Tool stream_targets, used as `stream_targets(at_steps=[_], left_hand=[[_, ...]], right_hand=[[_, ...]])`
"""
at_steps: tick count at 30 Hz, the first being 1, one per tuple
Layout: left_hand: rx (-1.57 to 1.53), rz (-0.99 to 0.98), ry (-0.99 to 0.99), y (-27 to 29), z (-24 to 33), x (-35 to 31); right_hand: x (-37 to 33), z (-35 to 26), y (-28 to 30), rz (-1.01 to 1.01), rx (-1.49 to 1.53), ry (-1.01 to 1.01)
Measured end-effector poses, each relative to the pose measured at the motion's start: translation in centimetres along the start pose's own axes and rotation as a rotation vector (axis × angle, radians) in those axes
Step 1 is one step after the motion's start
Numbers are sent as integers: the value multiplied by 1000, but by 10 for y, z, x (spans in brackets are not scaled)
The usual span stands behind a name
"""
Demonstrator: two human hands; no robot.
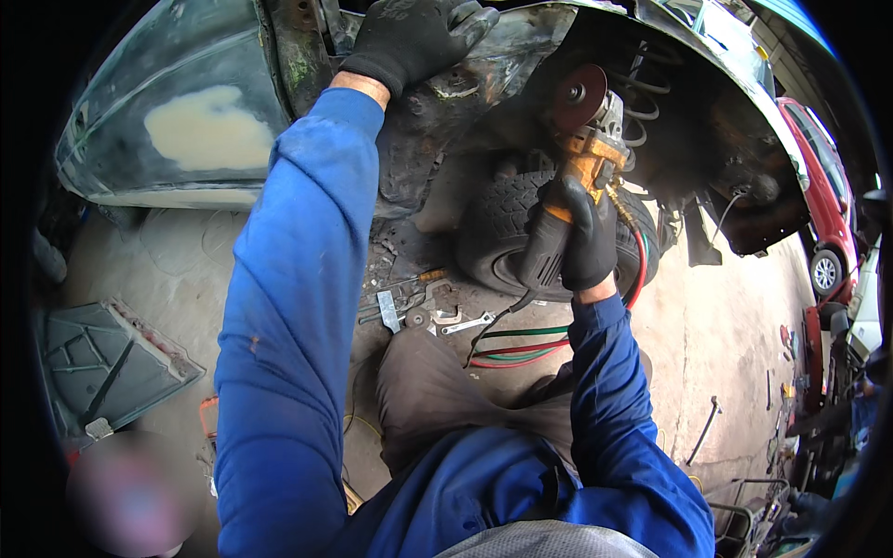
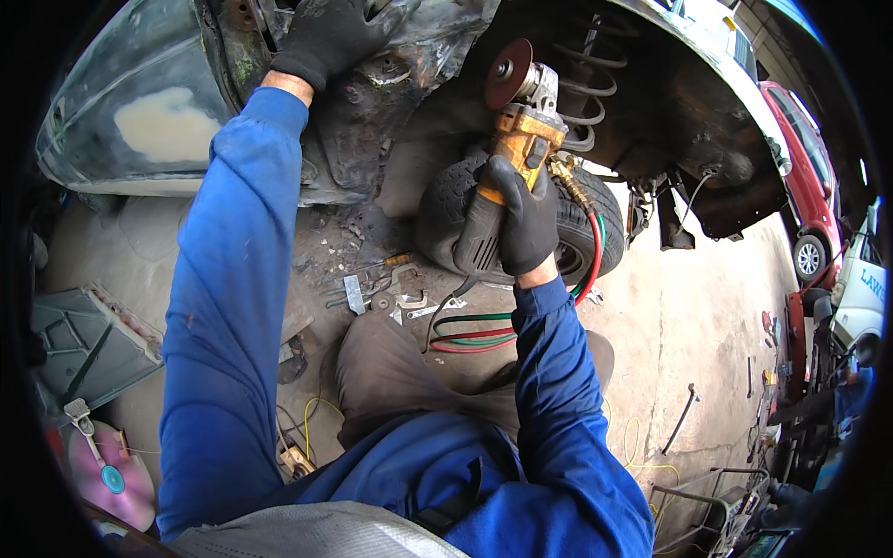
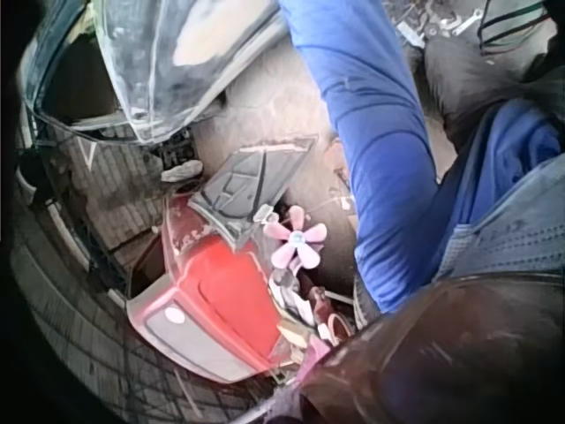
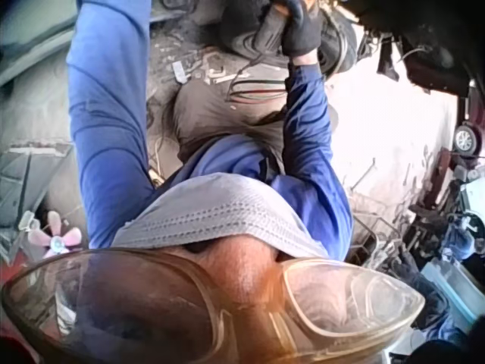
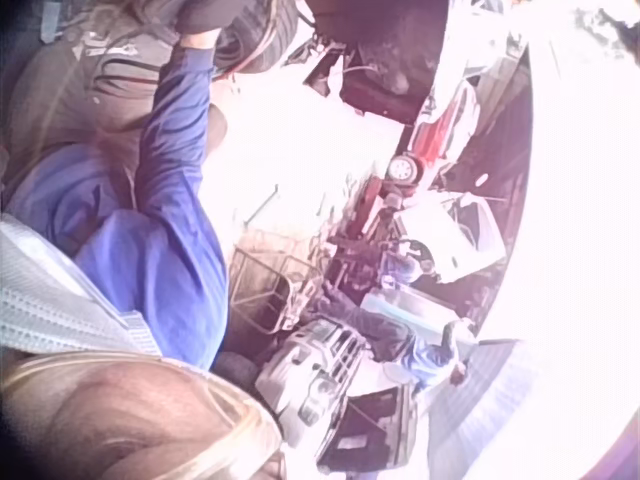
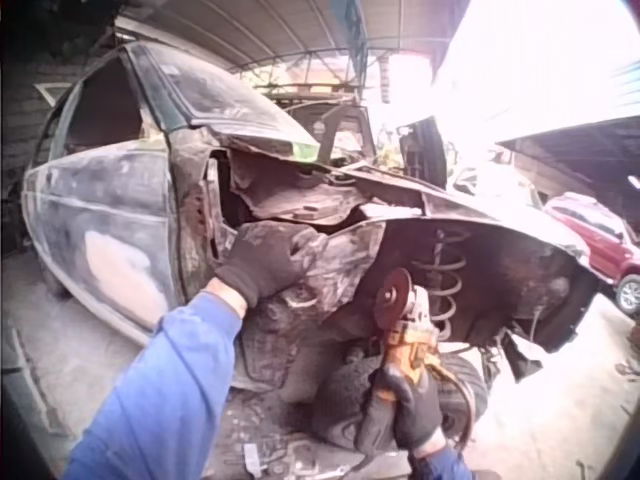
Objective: The person uses an angle grinder to grind and smooth a section of a car's body panel near the wheel well. They repeatedly grind the metal surface, pause to inspect the area, and remove loose debris by hand.
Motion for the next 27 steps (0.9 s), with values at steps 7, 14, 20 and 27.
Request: stream_targets(at_steps=[7,14,20,27], left_hand=[[-41,42,-86,2,3,-2],[-56,64,-132,4,6,-3],[-50,99,-163,5,7,-3],[-46,90,-152,4,6,-5]], right_hand=[[15,-17,-1,14,-167,75],[17,-25,-7,15,-58,28],[21,-26,-6,13,-120,52],[23,-24,-7,11,-116,52]])
Point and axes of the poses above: each hand's wrist, its own x-axis towards the middle knuckle, its own y-axis out of the back of the hand, z = x × y, the point moved 9 cm from there along x, towards the middle knuckle, and after that the axes turned 14 degrees about -x, right-handed, at the moved point
